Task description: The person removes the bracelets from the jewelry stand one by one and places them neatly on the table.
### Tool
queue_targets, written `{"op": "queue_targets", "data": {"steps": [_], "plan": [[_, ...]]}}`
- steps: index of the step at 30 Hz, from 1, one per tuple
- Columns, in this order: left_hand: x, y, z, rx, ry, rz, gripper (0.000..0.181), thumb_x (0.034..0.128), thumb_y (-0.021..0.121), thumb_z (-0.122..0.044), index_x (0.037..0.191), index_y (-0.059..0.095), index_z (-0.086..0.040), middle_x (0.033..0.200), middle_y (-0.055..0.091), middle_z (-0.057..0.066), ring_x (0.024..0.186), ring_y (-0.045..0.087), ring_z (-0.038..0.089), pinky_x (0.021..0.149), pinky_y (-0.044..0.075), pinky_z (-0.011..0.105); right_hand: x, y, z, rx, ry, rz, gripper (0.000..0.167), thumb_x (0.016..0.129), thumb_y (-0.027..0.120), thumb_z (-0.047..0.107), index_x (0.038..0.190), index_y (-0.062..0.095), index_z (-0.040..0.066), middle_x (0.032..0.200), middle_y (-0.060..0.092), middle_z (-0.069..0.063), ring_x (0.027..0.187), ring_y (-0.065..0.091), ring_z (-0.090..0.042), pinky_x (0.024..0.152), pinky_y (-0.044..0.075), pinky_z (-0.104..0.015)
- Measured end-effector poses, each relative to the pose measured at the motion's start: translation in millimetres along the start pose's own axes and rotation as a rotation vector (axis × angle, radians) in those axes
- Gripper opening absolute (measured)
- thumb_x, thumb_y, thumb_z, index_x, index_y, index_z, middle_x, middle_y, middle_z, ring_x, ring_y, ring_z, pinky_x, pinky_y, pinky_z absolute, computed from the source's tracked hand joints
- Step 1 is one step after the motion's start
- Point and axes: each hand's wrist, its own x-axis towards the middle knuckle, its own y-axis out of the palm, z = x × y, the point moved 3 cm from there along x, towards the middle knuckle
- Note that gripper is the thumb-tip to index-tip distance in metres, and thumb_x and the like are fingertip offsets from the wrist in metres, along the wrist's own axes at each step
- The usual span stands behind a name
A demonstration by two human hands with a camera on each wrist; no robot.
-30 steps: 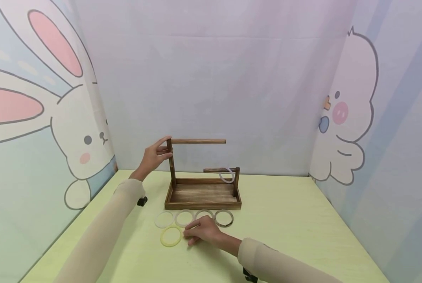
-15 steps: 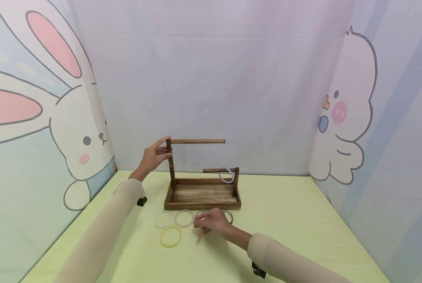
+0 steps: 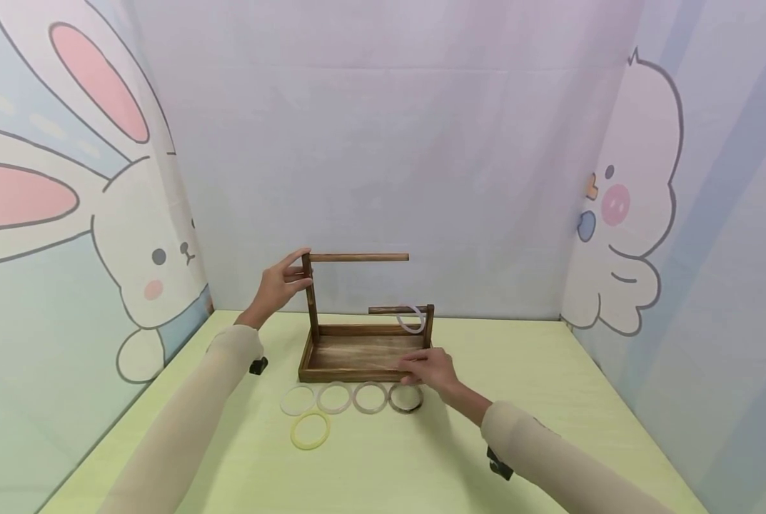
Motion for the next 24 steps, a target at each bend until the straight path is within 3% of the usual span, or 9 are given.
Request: {"op": "queue_targets", "data": {"steps": [5, 9, 16, 24], "plan": [[1.3, 0.5, 0.2, 0.013, 0.002, -0.005, 0.074, 0.0928, 0.075, 0.002, 0.156, 0.049, -0.026, 0.128, 0.069, 0.022, 0.117, 0.07, 0.034, 0.094, 0.062, 0.044, 7.8, -21.3, -4.6, -0.062, -0.017, -0.085, 0.028, 0.098, 0.074, 0.01, 0.118, 0.074, -0.008, 0.093, 0.078, -0.02, 0.075, 0.079, -0.023, 0.083, 0.065, -0.031], [2.1, 1.0, -1.3, 0.01, 0.003, -0.007, 0.073, 0.0927, 0.075, 0.003, 0.156, 0.05, -0.024, 0.129, 0.069, 0.023, 0.116, 0.07, 0.035, 0.094, 0.062, 0.044, 13.1, -30.1, -3.6, -0.042, -0.038, -0.132, 0.028, 0.098, 0.074, 0.009, 0.119, 0.074, -0.009, 0.101, 0.076, -0.025, 0.078, 0.079, -0.025, 0.079, 0.066, -0.035], [1.0, -0.3, -3.7, 0.007, -0.013, -0.004, 0.074, 0.0924, 0.075, 0.003, 0.156, 0.05, -0.025, 0.128, 0.069, 0.023, 0.118, 0.07, 0.034, 0.094, 0.062, 0.041, 21.6, -33.4, 2.5, 0.011, -0.063, -0.16, 0.035, 0.096, 0.077, 0.011, 0.123, 0.071, -0.011, 0.1, 0.076, -0.027, 0.082, 0.078, -0.036, 0.08, 0.065, -0.045], [-0.1, -0.3, -4.1, -0.01, -0.026, 0.001, 0.074, 0.0924, 0.074, 0.005, 0.157, 0.049, -0.022, 0.129, 0.069, 0.024, 0.119, 0.069, 0.036, 0.094, 0.062, 0.042, 28.4, -29.1, 3.2, 0.042, -0.056, -0.182, 0.034, 0.095, 0.078, 0.011, 0.122, 0.071, -0.01, 0.103, 0.076, -0.026, 0.078, 0.079, -0.03, 0.083, 0.065, -0.048]]}}
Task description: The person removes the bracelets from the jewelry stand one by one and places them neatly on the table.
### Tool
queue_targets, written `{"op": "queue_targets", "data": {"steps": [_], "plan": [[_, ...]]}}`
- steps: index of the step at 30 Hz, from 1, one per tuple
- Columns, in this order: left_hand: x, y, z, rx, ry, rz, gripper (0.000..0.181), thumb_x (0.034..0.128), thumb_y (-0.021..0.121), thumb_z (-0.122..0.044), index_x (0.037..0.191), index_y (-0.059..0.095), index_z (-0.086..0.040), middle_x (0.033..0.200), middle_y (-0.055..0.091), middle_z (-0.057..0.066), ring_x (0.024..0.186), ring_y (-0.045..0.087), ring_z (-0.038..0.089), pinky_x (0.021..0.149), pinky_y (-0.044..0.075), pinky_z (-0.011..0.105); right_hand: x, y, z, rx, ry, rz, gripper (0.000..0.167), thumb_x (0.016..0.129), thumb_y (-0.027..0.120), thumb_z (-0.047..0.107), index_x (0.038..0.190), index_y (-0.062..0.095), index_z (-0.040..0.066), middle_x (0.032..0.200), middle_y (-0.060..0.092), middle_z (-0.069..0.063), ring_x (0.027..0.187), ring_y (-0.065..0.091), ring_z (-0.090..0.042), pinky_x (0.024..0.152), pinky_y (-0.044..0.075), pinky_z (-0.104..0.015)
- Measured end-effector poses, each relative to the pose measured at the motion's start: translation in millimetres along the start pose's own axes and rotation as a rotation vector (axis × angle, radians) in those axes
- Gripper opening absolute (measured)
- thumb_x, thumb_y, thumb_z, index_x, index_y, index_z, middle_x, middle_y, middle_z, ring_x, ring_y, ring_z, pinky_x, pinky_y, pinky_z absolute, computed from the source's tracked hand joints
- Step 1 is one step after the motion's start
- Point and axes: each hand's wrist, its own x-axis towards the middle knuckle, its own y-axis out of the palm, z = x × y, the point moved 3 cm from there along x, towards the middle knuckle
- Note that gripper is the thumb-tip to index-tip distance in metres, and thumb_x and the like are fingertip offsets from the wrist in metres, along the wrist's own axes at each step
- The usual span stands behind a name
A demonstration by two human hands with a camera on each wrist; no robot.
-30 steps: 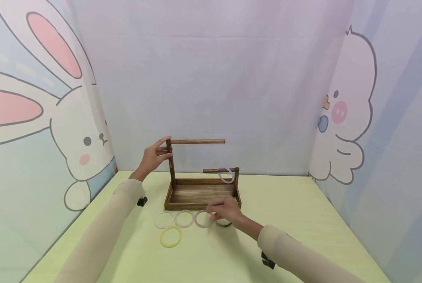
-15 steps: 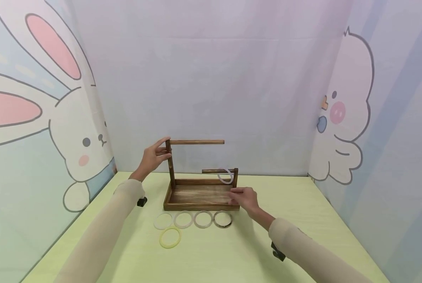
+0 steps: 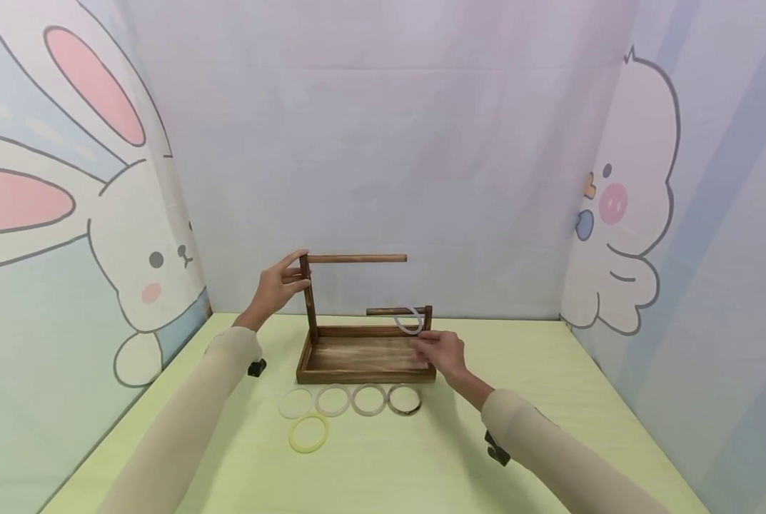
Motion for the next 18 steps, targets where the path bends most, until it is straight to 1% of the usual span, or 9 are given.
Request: {"op": "queue_targets", "data": {"steps": [3, 6, 9, 12, 15, 18], "plan": [[0.5, 0.5, -0.1, -0.004, 0.0, 0.001, 0.074, 0.0926, 0.074, 0.005, 0.157, 0.049, -0.022, 0.129, 0.069, 0.024, 0.119, 0.069, 0.036, 0.094, 0.062, 0.042, 1.5, 2.0, -0.6, -0.005, 0.005, -0.003, 0.034, 0.094, 0.079, 0.012, 0.121, 0.072, -0.009, 0.102, 0.077, -0.024, 0.078, 0.079, -0.029, 0.084, 0.064, -0.05], [-0.2, 0.3, 0.6, -0.012, 0.0, 0.002, 0.074, 0.0928, 0.074, 0.005, 0.157, 0.049, -0.024, 0.131, 0.068, 0.024, 0.12, 0.068, 0.036, 0.095, 0.062, 0.043, 1.6, 4.5, -1.4, 0.0, 0.01, -0.006, 0.034, 0.094, 0.079, 0.01, 0.12, 0.072, -0.01, 0.096, 0.078, -0.02, 0.079, 0.078, -0.032, 0.081, 0.065, -0.049], [-0.2, 0.0, 1.5, -0.007, 0.001, -0.002, 0.075, 0.0929, 0.074, 0.005, 0.156, 0.05, -0.027, 0.132, 0.067, 0.025, 0.12, 0.068, 0.036, 0.095, 0.061, 0.043, 1.2, 6.0, -1.0, 0.012, 0.009, -0.007, 0.034, 0.094, 0.078, 0.008, 0.121, 0.071, -0.011, 0.091, 0.079, -0.016, 0.073, 0.078, -0.025, 0.081, 0.065, -0.05], [-0.1, -0.1, 1.8, -0.003, 0.005, -0.005, 0.074, 0.0928, 0.074, 0.005, 0.156, 0.05, -0.027, 0.132, 0.067, 0.026, 0.119, 0.068, 0.036, 0.096, 0.061, 0.043, 1.1, 6.7, -0.2, 0.019, 0.004, -0.005, 0.035, 0.095, 0.077, 0.007, 0.124, 0.069, -0.011, 0.092, 0.078, -0.018, 0.066, 0.076, -0.016, 0.082, 0.064, -0.05], [0.5, 0.1, 1.9, -0.003, 0.012, -0.002, 0.074, 0.093, 0.074, 0.005, 0.156, 0.05, -0.026, 0.133, 0.066, 0.027, 0.12, 0.068, 0.037, 0.096, 0.061, 0.044, 1.7, 6.5, 0.0, 0.028, 0.008, -0.011, 0.036, 0.094, 0.078, 0.007, 0.125, 0.069, -0.01, 0.098, 0.077, -0.023, 0.066, 0.076, -0.015, 0.082, 0.065, -0.047], [1.7, -0.1, 2.2, 0.006, 0.017, -0.006, 0.075, 0.0929, 0.074, 0.005, 0.156, 0.049, -0.027, 0.133, 0.066, 0.025, 0.119, 0.069, 0.036, 0.095, 0.061, 0.043, 3.0, 5.8, 0.8, 0.026, 0.003, -0.024, 0.038, 0.093, 0.079, 0.009, 0.125, 0.07, -0.009, 0.102, 0.076, -0.025, 0.069, 0.078, -0.02, 0.079, 0.066, -0.043]]}}
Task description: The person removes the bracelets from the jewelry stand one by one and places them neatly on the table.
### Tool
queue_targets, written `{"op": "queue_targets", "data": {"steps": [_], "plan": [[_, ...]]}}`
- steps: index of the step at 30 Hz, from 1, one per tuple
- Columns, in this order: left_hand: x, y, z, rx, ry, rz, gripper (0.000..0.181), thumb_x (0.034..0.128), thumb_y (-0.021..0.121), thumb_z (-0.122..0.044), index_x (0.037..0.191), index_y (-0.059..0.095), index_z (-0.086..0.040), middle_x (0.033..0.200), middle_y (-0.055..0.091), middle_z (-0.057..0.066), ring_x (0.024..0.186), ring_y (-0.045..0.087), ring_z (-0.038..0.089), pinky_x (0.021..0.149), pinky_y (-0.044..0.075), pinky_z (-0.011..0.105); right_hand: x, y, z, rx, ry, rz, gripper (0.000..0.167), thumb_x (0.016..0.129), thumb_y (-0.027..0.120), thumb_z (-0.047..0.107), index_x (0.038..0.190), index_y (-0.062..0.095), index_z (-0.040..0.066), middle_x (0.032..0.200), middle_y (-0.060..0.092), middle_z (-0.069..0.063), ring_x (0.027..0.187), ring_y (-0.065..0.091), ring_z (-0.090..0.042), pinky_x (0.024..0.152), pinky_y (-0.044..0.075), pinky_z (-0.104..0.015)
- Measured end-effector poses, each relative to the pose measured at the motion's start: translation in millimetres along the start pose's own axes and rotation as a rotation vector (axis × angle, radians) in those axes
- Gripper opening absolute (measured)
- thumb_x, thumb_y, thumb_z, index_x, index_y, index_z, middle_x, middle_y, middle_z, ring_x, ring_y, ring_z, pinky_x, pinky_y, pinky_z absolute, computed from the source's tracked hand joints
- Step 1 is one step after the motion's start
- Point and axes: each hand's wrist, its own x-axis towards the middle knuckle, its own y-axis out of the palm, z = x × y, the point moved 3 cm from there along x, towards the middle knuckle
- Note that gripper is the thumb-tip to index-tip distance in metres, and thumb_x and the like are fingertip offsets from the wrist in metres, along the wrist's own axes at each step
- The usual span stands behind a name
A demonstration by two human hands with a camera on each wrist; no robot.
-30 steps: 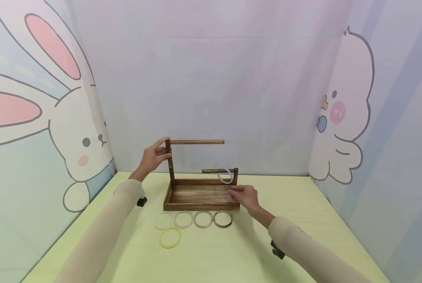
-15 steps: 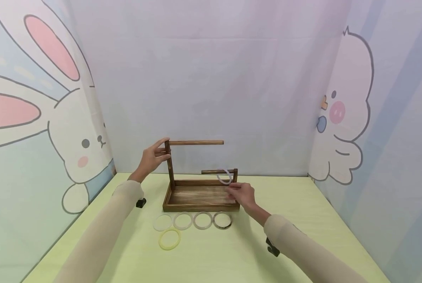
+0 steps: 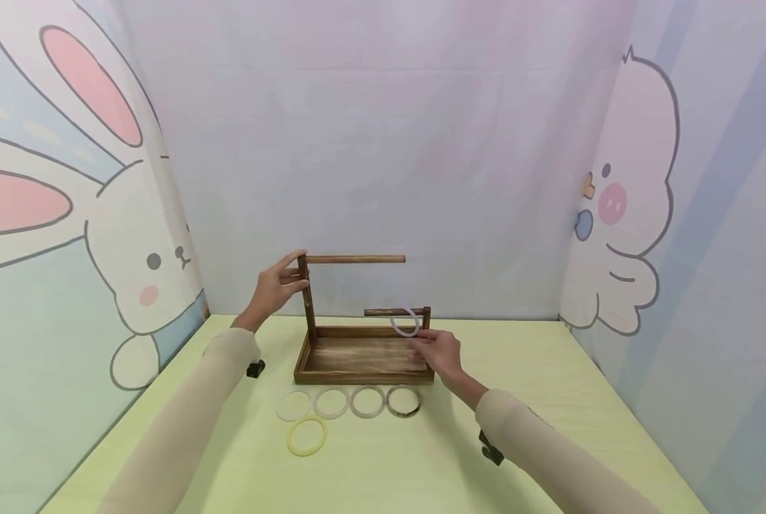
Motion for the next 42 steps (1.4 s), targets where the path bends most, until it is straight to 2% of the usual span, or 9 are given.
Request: {"op": "queue_targets", "data": {"steps": [8, 14, 18, 23, 26, 31, 36, 37, 42], "plan": [[-0.4, -1.3, -1.6, 0.02, 0.026, -0.013, 0.075, 0.0921, 0.074, 0.006, 0.156, 0.05, -0.026, 0.131, 0.067, 0.024, 0.117, 0.07, 0.036, 0.094, 0.062, 0.043, 2.9, 2.9, 2.5, -0.047, -0.05, -0.026, 0.033, 0.094, 0.079, 0.011, 0.12, 0.073, -0.008, 0.101, 0.077, -0.024, 0.063, 0.075, -0.01, 0.077, 0.066, -0.044], [-0.5, -1.2, -1.1, 0.014, 0.01, -0.01, 0.074, 0.0927, 0.074, 0.005, 0.156, 0.049, -0.025, 0.134, 0.066, 0.024, 0.119, 0.069, 0.035, 0.095, 0.061, 0.042, 2.8, 7.3, 2.7, -0.002, -0.072, -0.029, 0.027, 0.094, 0.076, 0.002, 0.118, 0.071, -0.011, 0.105, 0.075, -0.027, 0.061, 0.074, -0.011, 0.065, 0.066, -0.031], [0.2, -1.1, -1.0, 0.005, 0.01, -0.011, 0.073, 0.0927, 0.073, 0.006, 0.157, 0.049, -0.019, 0.134, 0.066, 0.025, 0.119, 0.069, 0.036, 0.095, 0.061, 0.043, 4.3, 9.2, 2.8, -0.003, -0.086, -0.021, 0.026, 0.096, 0.074, 0.002, 0.119, 0.07, -0.01, 0.108, 0.073, -0.03, 0.061, 0.074, -0.01, 0.061, 0.063, -0.022], [1.1, -0.1, -0.5, 0.0, 0.007, -0.013, 0.073, 0.0926, 0.074, 0.006, 0.157, 0.049, -0.02, 0.133, 0.066, 0.024, 0.119, 0.069, 0.036, 0.094, 0.062, 0.043, 5.1, 10.6, 3.7, -0.028, -0.093, -0.024, 0.028, 0.097, 0.073, 0.002, 0.122, 0.07, -0.01, 0.111, 0.072, -0.032, 0.06, 0.074, -0.008, 0.065, 0.065, -0.029], [1.1, 0.5, 0.5, -0.007, 0.012, -0.016, 0.074, 0.0926, 0.073, 0.007, 0.157, 0.049, -0.021, 0.133, 0.066, 0.025, 0.119, 0.069, 0.037, 0.094, 0.062, 0.044, 5.6, 11.4, 4.8, -0.034, -0.101, -0.026, 0.029, 0.098, 0.072, 0.002, 0.124, 0.07, -0.01, 0.109, 0.073, -0.03, 0.061, 0.074, -0.01, 0.069, 0.066, -0.035], [-1.1, 0.5, -5.2, -0.033, 0.04, -0.019, 0.074, 0.0924, 0.072, 0.009, 0.157, 0.049, -0.021, 0.13, 0.066, 0.03, 0.118, 0.068, 0.041, 0.093, 0.061, 0.047, 5.7, 13.1, 4.2, -0.056, -0.125, -0.029, 0.028, 0.098, 0.071, 0.002, 0.123, 0.07, -0.01, 0.102, 0.077, -0.024, 0.066, 0.077, -0.023, 0.065, 0.066, -0.033], [-1.7, 0.5, -7.9, -0.046, 0.021, -0.017, 0.074, 0.0919, 0.072, 0.01, 0.156, 0.049, -0.017, 0.129, 0.066, 0.031, 0.118, 0.068, 0.042, 0.093, 0.061, 0.049, 2.5, 14.5, 6.3, -0.089, -0.16, -0.025, 0.029, 0.098, 0.071, 0.003, 0.125, 0.069, -0.008, 0.097, 0.078, -0.022, 0.064, 0.077, -0.023, 0.063, 0.065, -0.032], [-0.9, 1.3, -3.8, -0.043, 0.02, -0.02, 0.073, 0.0921, 0.072, 0.009, 0.156, 0.05, -0.019, 0.13, 0.066, 0.029, 0.118, 0.068, 0.042, 0.094, 0.061, 0.048, 1.8, 15.0, 6.8, -0.086, -0.166, -0.021, 0.03, 0.098, 0.071, 0.003, 0.126, 0.068, -0.008, 0.097, 0.077, -0.022, 0.064, 0.077, -0.025, 0.064, 0.065, -0.033], [-1.9, 1.5, -4.2, -0.042, 0.013, -0.024, 0.074, 0.0921, 0.072, 0.01, 0.156, 0.05, -0.018, 0.129, 0.067, 0.029, 0.118, 0.068, 0.042, 0.094, 0.061, 0.048, -0.3, 19.0, 7.6, -0.067, -0.183, 0.012, 0.037, 0.099, 0.071, 0.003, 0.134, 0.064, -0.007, 0.098, 0.076, -0.025, 0.068, 0.076, -0.036, 0.065, 0.065, -0.031]]}}
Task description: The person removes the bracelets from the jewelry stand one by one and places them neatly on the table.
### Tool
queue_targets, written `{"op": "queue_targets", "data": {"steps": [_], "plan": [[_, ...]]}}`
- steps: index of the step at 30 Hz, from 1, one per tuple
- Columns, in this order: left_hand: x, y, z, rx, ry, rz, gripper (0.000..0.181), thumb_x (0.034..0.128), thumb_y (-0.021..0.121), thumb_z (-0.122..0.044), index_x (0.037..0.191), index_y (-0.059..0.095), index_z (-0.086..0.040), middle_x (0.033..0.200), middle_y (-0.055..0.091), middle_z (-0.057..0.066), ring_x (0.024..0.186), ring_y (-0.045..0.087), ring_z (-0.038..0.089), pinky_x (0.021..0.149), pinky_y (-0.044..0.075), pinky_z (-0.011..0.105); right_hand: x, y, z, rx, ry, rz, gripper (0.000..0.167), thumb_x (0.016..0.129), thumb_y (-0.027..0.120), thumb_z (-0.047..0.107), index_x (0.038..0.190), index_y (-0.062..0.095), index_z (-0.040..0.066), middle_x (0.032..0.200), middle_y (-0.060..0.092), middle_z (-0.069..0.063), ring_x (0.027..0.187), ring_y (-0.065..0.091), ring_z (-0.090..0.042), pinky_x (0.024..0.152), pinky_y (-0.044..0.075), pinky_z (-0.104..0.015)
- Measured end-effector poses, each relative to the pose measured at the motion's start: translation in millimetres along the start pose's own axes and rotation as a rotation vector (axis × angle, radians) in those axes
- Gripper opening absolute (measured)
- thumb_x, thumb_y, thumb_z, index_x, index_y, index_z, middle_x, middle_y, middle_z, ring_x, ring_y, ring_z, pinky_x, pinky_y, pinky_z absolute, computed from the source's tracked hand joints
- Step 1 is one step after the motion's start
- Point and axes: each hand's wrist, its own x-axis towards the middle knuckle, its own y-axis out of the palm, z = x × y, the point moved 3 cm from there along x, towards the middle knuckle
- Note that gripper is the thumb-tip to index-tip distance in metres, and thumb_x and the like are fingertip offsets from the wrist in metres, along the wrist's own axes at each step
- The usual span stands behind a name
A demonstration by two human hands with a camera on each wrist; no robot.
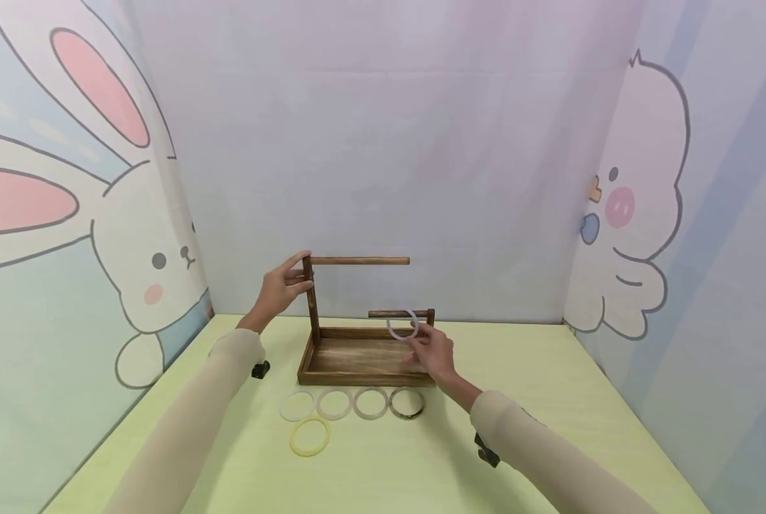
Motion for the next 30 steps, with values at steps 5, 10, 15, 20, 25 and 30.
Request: {"op": "queue_targets", "data": {"steps": [5, 10, 15, 20, 25, 30], "plan": [[-0.1, 0.6, 4.0, -0.002, -0.023, 0.003, 0.075, 0.0927, 0.072, 0.009, 0.156, 0.049, -0.023, 0.131, 0.067, 0.027, 0.12, 0.068, 0.038, 0.094, 0.061, 0.042, -0.8, 3.5, 0.6, 0.018, -0.008, 0.019, 0.037, 0.098, 0.071, 0.002, 0.134, 0.064, -0.007, 0.099, 0.076, -0.025, 0.068, 0.075, -0.042, 0.063, 0.065, -0.033], [0.8, 1.1, 6.1, -0.013, -0.027, 0.009, 0.076, 0.0929, 0.072, 0.008, 0.156, 0.049, -0.026, 0.132, 0.066, 0.028, 0.121, 0.068, 0.037, 0.095, 0.061, 0.041, -0.7, 7.7, 3.3, 0.031, -0.017, 0.031, 0.038, 0.097, 0.072, 0.0, 0.133, 0.064, -0.008, 0.096, 0.077, -0.024, 0.059, 0.075, -0.03, 0.059, 0.064, -0.028], [1.5, 1.1, 5.5, -0.01, -0.009, 0.011, 0.075, 0.0927, 0.073, 0.008, 0.157, 0.049, -0.024, 0.131, 0.066, 0.03, 0.119, 0.068, 0.038, 0.093, 0.062, 0.044, 0.7, 12.1, 5.9, 0.032, -0.004, 0.051, 0.04, 0.096, 0.073, 0.002, 0.135, 0.064, -0.005, 0.098, 0.076, -0.025, 0.058, 0.075, -0.024, 0.058, 0.062, -0.023], [1.7, 1.2, 6.6, -0.003, -0.021, 0.016, 0.075, 0.0931, 0.073, 0.006, 0.157, 0.049, -0.025, 0.131, 0.067, 0.026, 0.12, 0.068, 0.036, 0.094, 0.062, 0.043, 0.6, 15.7, 8.1, 0.058, 0.009, 0.057, 0.04, 0.096, 0.073, 0.001, 0.134, 0.065, -0.006, 0.098, 0.076, -0.025, 0.063, 0.075, -0.037, 0.059, 0.064, -0.028], [2.4, 0.0, 7.1, 0.006, -0.031, 0.01, 0.074, 0.0932, 0.074, 0.004, 0.156, 0.049, -0.027, 0.13, 0.068, 0.023, 0.12, 0.069, 0.035, 0.094, 0.062, 0.042, -0.7, 19.6, 12.9, 0.073, 0.01, 0.064, 0.039, 0.097, 0.073, 0.001, 0.135, 0.064, -0.006, 0.101, 0.075, -0.029, 0.069, 0.073, -0.049, 0.059, 0.064, -0.027], [2.4, 0.9, 6.7, 0.01, -0.036, 0.005, 0.075, 0.0931, 0.074, 0.004, 0.156, 0.05, -0.029, 0.13, 0.069, 0.022, 0.119, 0.069, 0.033, 0.094, 0.062, 0.041, -0.1, 23.8, 13.6, 0.079, 0.017, 0.079, 0.04, 0.097, 0.072, -0.001, 0.136, 0.063, -0.006, 0.105, 0.073, -0.032, 0.071, 0.073, -0.049, 0.061, 0.064, -0.025]]}}
